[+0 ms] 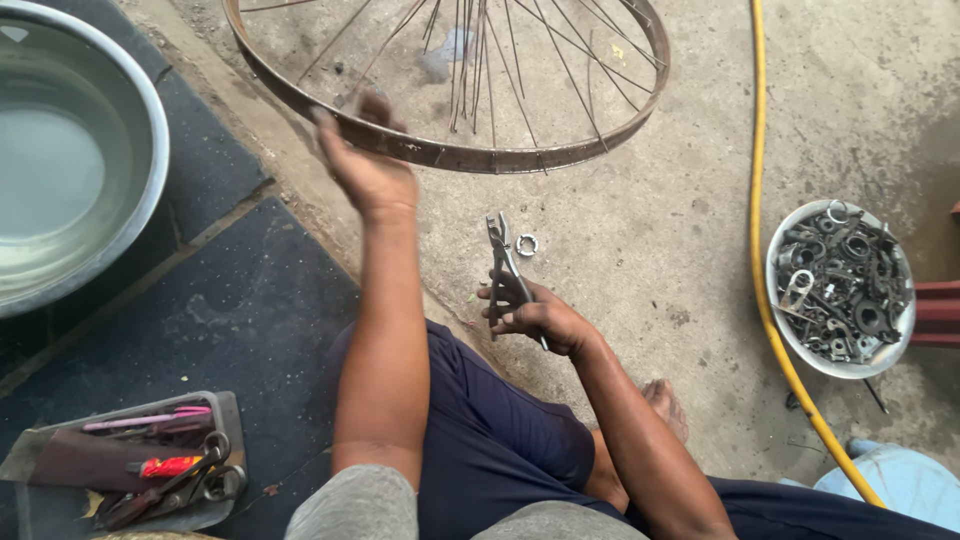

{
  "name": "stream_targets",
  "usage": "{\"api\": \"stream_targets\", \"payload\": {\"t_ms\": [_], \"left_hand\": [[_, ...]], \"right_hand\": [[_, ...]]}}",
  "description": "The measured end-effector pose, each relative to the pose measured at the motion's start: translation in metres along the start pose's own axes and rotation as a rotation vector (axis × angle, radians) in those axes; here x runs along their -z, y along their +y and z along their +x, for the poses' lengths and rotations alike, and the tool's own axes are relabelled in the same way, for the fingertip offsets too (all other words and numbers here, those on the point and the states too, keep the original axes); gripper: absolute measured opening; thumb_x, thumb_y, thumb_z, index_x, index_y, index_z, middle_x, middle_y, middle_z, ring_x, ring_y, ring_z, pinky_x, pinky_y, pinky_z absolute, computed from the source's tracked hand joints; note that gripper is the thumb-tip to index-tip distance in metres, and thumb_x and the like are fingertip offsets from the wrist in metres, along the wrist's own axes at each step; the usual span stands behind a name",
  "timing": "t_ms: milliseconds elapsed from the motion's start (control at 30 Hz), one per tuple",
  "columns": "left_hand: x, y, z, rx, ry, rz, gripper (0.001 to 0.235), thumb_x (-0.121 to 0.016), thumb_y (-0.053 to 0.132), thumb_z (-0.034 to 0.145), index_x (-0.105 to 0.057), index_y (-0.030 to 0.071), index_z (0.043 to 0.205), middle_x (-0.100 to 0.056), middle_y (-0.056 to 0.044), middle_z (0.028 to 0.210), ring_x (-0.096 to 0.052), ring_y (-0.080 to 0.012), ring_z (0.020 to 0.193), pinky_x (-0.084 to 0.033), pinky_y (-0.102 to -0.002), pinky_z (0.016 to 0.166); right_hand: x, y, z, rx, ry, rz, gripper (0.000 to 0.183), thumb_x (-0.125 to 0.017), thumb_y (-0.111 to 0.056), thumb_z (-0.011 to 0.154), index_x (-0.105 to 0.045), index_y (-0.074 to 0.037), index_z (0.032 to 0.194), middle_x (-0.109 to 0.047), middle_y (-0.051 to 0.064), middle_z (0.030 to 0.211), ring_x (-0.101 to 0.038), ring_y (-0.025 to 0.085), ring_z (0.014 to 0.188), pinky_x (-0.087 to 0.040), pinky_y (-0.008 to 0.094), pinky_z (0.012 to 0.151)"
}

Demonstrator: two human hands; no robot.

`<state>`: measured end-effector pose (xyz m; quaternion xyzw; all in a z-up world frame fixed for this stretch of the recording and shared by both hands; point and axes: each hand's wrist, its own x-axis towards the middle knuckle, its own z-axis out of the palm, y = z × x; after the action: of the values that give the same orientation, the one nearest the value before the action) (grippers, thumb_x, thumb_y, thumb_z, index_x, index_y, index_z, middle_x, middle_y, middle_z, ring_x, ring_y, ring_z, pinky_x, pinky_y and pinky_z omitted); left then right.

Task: The person uses pliers to adjust and tighten the spokes of a bicycle wheel. They rotate the wheel to access different sections and continue working on the spokes throughout the clip.

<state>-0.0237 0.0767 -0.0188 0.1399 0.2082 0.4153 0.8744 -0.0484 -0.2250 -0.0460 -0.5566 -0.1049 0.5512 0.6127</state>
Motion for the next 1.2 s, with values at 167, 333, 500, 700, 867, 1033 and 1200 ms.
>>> {"api": "stream_targets", "payload": {"t_ms": [167, 333, 500, 700, 867, 1033, 1200], "left_hand": [[-0.016, -0.063, -0.053, 0.095, 0.128, 0.036, 0.070, -0.061, 0.059, 0.090, -0.035, 0.018, 0.141, -0.067, -0.015, 0.105, -0.068, -0.0244, 0.094, -0.057, -0.039, 0.083], [-0.007, -0.089, -0.073, 0.241, -0.111, 0.190, 0.059, -0.075, 0.040, 0.090, -0.046, 0.008, 0.131, -0.064, -0.008, 0.108, -0.068, -0.0241, 0.097, -0.058, -0.043, 0.082], [-0.021, -0.072, -0.061, 0.014, -0.081, 0.552, 0.067, -0.074, 0.036, 0.098, -0.039, -0.003, 0.140, -0.057, -0.006, 0.118, -0.061, -0.0203, 0.108, -0.049, -0.039, 0.096], [-0.019, -0.006, -0.022, -0.269, 0.093, 0.224, 0.077, -0.072, 0.046, 0.097, -0.038, 0.000, 0.148, -0.059, -0.008, 0.109, -0.066, -0.0184, 0.101, -0.060, -0.038, 0.090], [0.002, -0.031, -0.019, 0.063, 0.246, 0.141, 0.057, -0.069, 0.038, 0.094, -0.042, 0.008, 0.135, -0.068, -0.011, 0.095, -0.071, -0.0236, 0.082, -0.062, -0.040, 0.069], [0.011, -0.036, -0.004, 0.224, 0.099, -0.017, 0.039, -0.064, 0.037, 0.096, -0.051, 0.010, 0.121, -0.073, -0.016, 0.098, -0.073, -0.0283, 0.090, -0.064, -0.043, 0.078], [0.005, -0.037, -0.002, 0.322, -0.174, -0.131, 0.035, -0.060, 0.047, 0.096, -0.060, 0.016, 0.113, -0.074, -0.013, 0.102, -0.073, -0.0272, 0.092, -0.061, -0.045, 0.081]], "right_hand": [[0.004, 0.004, 0.004, 0.067, -0.047, 0.206, 0.092, -0.064, -0.017, 0.075, -0.028, -0.001, 0.159, -0.051, 0.024, 0.148, -0.060, 0.036, 0.124, -0.055, 0.050, 0.101], [0.011, 0.009, 0.011, 0.094, -0.013, 0.270, 0.093, -0.067, -0.020, 0.075, -0.028, -0.001, 0.157, -0.049, 0.025, 0.149, -0.060, 0.036, 0.125, -0.054, 0.050, 0.102], [0.014, 0.011, 0.007, 0.105, 0.012, 0.289, 0.096, -0.068, -0.022, 0.075, -0.026, -0.001, 0.158, -0.049, 0.026, 0.148, -0.060, 0.037, 0.123, -0.055, 0.051, 0.101], [0.019, 0.000, -0.001, 0.067, 0.097, 0.242, 0.100, -0.067, -0.016, 0.069, -0.023, 0.000, 0.158, -0.051, 0.025, 0.147, -0.061, 0.038, 0.123, -0.056, 0.050, 0.100], [0.011, -0.002, 0.004, 0.038, 0.163, 0.293, 0.100, -0.065, -0.012, 0.069, -0.020, -0.001, 0.157, -0.051, 0.028, 0.143, -0.062, 0.039, 0.122, -0.056, 0.051, 0.100], [0.008, -0.007, 0.006, 0.061, 0.129, 0.289, 0.099, -0.064, -0.011, 0.070, -0.021, 0.000, 0.158, -0.052, 0.028, 0.143, -0.063, 0.039, 0.123, -0.057, 0.049, 0.098], [0.004, -0.007, 0.004, 0.063, 0.094, 0.259, 0.092, -0.062, -0.009, 0.073, -0.025, 0.001, 0.158, -0.054, 0.025, 0.142, -0.063, 0.037, 0.122, -0.057, 0.047, 0.097]]}}
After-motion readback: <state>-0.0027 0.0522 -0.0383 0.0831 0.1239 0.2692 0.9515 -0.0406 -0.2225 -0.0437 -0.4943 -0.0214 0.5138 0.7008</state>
